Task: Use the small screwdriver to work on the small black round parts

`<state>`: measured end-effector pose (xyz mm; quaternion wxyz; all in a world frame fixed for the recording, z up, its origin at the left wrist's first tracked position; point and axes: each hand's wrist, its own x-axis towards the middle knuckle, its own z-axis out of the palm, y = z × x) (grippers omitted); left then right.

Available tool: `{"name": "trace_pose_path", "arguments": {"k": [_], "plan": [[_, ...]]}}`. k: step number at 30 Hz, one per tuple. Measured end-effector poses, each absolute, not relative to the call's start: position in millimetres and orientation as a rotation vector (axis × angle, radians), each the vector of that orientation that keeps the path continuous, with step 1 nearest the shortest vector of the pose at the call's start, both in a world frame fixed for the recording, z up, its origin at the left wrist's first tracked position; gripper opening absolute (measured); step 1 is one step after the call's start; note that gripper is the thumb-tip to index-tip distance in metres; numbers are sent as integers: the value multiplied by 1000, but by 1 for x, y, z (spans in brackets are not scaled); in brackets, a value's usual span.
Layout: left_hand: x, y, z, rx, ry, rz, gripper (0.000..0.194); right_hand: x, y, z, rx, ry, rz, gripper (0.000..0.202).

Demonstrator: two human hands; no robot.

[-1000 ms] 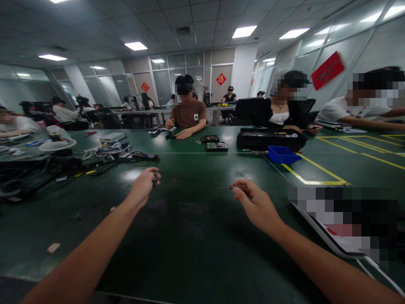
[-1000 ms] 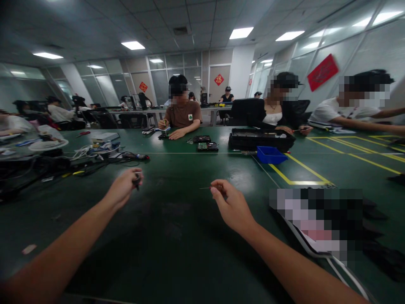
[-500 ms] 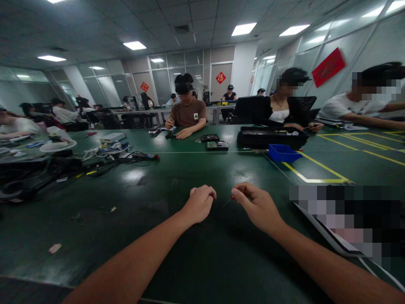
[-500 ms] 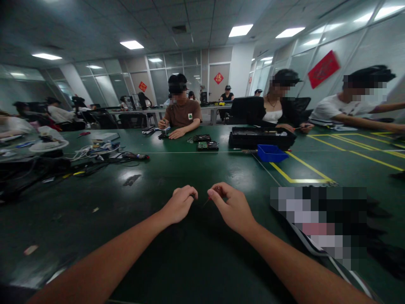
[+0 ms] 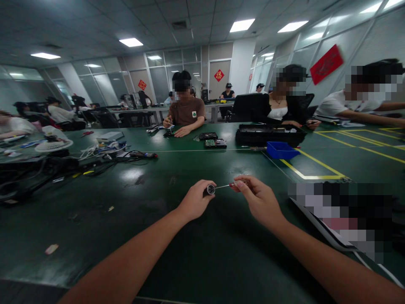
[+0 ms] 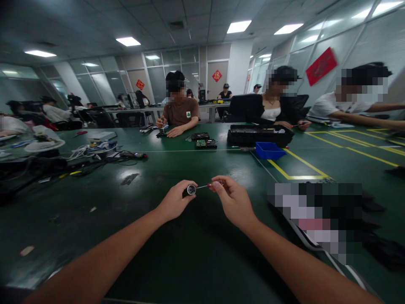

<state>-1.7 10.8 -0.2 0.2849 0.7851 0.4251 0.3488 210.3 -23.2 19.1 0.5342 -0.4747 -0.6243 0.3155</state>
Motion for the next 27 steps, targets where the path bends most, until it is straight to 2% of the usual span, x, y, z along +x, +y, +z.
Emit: {"name": "trace_pose_path", "arguments": {"k": [8, 11, 14, 19, 27], "plan": [[-4, 13, 1, 2102, 1176, 928, 33, 213, -27, 25, -1313, -1676, 502, 30], [-4, 12, 3, 2079, 1250, 911, 29, 213, -29, 26, -1276, -1735, 443, 25], [-4, 11, 6, 2170, 1237, 858, 22, 213, -29, 25, -1212, -1781, 451, 22], [-3, 10, 5, 2313, 1171, 814, 24, 214, -29, 23, -1339, -1770, 455, 35], [-4, 12, 4, 2287, 1246, 827, 29, 214, -22, 12, -1177, -1614, 672, 21]]}}
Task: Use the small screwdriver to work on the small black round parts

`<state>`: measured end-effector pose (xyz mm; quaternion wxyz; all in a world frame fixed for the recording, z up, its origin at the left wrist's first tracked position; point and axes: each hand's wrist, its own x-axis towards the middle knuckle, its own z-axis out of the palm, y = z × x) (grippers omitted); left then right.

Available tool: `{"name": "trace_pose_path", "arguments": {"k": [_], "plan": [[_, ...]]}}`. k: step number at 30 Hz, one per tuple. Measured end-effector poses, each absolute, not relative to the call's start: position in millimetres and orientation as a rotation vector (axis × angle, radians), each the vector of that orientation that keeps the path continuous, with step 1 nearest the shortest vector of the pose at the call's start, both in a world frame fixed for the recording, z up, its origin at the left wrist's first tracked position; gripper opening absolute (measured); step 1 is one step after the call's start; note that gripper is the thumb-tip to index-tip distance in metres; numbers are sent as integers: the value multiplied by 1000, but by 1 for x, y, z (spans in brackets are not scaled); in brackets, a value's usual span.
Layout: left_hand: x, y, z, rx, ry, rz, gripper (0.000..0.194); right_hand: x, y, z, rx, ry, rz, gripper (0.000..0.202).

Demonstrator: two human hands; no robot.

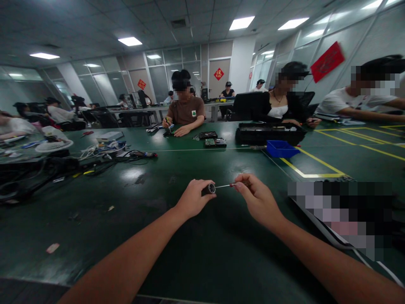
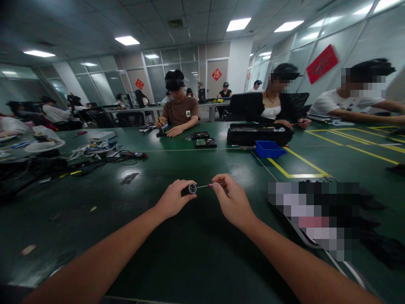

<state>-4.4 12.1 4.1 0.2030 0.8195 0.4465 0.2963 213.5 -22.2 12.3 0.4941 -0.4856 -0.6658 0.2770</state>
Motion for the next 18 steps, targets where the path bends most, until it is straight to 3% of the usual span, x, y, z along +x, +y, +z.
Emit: {"name": "trace_pose_path", "arguments": {"k": [6, 14, 18], "plan": [[-3, 12, 1, 2304, 1239, 794, 32, 212, -24, 18, -1303, -1632, 646, 37], [-2, 10, 4, 2294, 1241, 802, 32, 214, -22, 13, -1246, -1583, 685, 24], [-4, 12, 1, 2316, 1219, 815, 32, 213, -22, 14, -1307, -1646, 669, 35]]}}
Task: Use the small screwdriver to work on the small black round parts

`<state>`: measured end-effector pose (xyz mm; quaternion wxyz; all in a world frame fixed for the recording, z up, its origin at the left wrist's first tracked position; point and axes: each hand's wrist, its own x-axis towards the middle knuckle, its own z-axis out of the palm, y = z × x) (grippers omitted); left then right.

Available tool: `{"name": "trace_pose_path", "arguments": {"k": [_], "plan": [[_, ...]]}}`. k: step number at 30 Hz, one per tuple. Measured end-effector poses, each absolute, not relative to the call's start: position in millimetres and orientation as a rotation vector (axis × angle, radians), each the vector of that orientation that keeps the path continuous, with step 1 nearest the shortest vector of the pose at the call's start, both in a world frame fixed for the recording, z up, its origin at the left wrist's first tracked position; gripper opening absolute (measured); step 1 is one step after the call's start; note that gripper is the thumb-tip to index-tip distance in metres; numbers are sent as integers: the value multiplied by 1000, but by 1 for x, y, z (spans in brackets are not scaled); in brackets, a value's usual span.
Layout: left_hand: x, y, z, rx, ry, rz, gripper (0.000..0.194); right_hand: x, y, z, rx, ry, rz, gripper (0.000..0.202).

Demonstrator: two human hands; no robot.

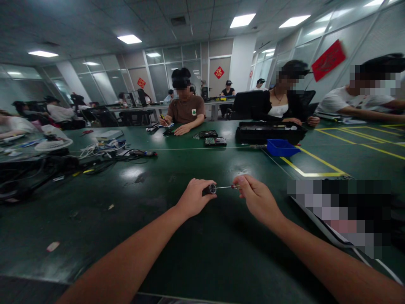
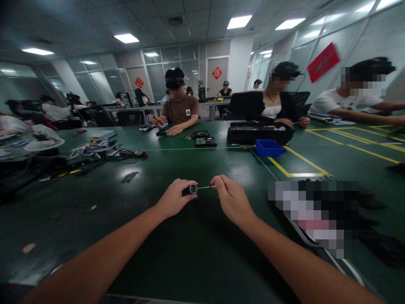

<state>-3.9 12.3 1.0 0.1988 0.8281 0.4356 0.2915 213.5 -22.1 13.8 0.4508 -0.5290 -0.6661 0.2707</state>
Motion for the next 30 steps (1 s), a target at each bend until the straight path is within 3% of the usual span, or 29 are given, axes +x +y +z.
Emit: {"name": "trace_pose_path", "arguments": {"k": [7, 14, 30], "plan": [[-3, 12, 3, 2296, 1250, 830, 31, 211, -18, 10, -1169, -1455, 762, 26], [-6, 11, 5, 2433, 1241, 843, 35, 212, -5, 11, -1015, -873, 1271, 24], [-3, 11, 5, 2370, 1296, 750, 34, 212, -14, 12, -1147, -1318, 859, 34]]}}
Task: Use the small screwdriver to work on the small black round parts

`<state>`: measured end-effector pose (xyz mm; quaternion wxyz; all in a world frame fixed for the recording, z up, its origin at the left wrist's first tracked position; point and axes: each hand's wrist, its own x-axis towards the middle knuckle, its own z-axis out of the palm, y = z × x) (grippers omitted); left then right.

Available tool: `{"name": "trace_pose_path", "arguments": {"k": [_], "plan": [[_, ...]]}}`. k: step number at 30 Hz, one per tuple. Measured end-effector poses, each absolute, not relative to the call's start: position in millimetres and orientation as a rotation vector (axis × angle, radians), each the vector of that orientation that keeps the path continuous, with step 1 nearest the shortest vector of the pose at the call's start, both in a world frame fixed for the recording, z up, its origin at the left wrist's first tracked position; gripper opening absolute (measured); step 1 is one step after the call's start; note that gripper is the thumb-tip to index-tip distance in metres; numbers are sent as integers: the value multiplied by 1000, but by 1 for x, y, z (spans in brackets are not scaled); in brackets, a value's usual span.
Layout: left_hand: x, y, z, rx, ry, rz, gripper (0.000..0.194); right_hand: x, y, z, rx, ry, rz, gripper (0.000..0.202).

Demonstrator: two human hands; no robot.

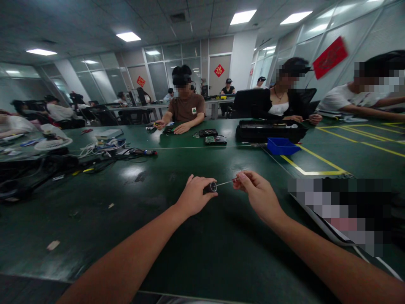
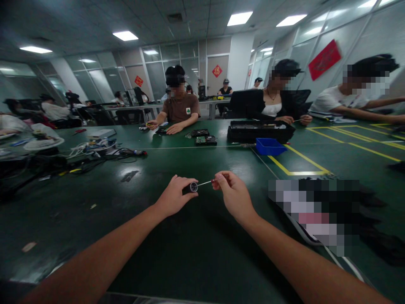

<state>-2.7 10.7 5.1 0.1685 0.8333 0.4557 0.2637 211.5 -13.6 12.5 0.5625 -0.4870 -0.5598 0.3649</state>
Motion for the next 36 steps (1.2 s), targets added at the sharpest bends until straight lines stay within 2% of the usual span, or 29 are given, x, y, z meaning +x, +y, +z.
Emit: {"name": "trace_pose_path", "arguments": {"k": [4, 9, 15, 22, 26, 33, 36], "plan": [[-4, 12, 4, 2359, 1298, 774, 36, 213, -22, 24, -1392, -1556, 636, 37], [-6, 12, 3, 2356, 1289, 792, 36, 213, -27, 22, -1269, -1691, 527, 25], [-4, 11, 3, 2384, 1273, 761, 38, 212, -25, 20, -1406, -1723, 497, 40], [-7, 13, -1, 2386, 1280, 780, 37, 212, -25, 18, -1286, -1753, 577, 27], [-6, 12, 1, 2391, 1261, 752, 37, 213, -24, 17, -1371, -1733, 554, 33], [-5, 11, 1, 2393, 1283, 715, 36, 213, -23, 15, -1326, -1670, 598, 26], [-6, 13, -1, 2376, 1284, 735, 36, 214, -22, 15, -1364, -1685, 613, 33]]}}
